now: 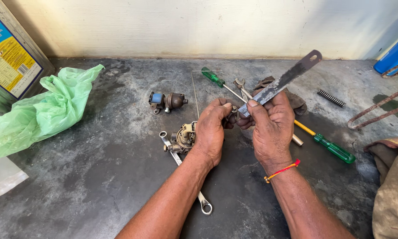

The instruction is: The person manipulates a fuel level sensor unit by hand, using a metal scraper to clean or adjust its components, and then assembles various small metal parts and rods onto the unit.

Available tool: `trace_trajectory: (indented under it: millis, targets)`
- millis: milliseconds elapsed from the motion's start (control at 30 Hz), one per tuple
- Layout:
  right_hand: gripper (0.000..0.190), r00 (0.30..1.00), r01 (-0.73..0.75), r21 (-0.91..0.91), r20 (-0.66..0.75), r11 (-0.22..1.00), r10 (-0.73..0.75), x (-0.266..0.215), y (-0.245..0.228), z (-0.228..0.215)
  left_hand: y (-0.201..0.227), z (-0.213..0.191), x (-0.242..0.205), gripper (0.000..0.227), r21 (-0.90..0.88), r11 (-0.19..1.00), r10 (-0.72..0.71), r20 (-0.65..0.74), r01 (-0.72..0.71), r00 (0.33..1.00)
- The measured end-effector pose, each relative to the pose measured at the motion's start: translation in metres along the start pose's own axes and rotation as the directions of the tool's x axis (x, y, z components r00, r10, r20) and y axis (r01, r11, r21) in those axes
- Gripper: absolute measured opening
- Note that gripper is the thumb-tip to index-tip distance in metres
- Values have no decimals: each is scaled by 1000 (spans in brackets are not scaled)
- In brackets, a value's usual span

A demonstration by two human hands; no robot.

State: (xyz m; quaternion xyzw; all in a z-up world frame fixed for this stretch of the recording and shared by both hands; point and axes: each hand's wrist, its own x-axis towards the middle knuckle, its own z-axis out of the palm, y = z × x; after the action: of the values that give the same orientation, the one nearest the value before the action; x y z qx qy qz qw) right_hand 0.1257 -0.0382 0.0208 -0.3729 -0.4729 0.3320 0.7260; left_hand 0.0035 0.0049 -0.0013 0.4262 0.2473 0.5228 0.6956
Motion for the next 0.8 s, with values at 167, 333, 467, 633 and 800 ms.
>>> trace_trajectory:
  millis: [167, 333, 467, 633, 800]
  targets:
    - [17, 999, 14, -28, -38, 1000, -15, 0, 2, -1, -9, -2, 3, 15, -21, 1000, -10, -30, 10, 999]
    - [22, 999, -4, -78, -52, 997, 0, 2, 1, 2, -13, 1, 5, 15, -27, 1000, 6, -4, -7, 1000]
    - [24, 997, -25, -115, -69, 993, 18, 5, 1, 4, -13, 0, 6, 16, -26, 1000, 1, -17, -1, 1000]
    - [24, 996, -67, -106, -69, 992, 60, 6, 1, 1, -16, -1, 1, 15, -46, 999, 20, -3, -20, 1000]
    - [23, 998, -52, -121, -30, 991, 48, 1, -3, 7, -13, -2, -8, 17, -54, 997, 65, 31, -63, 997]
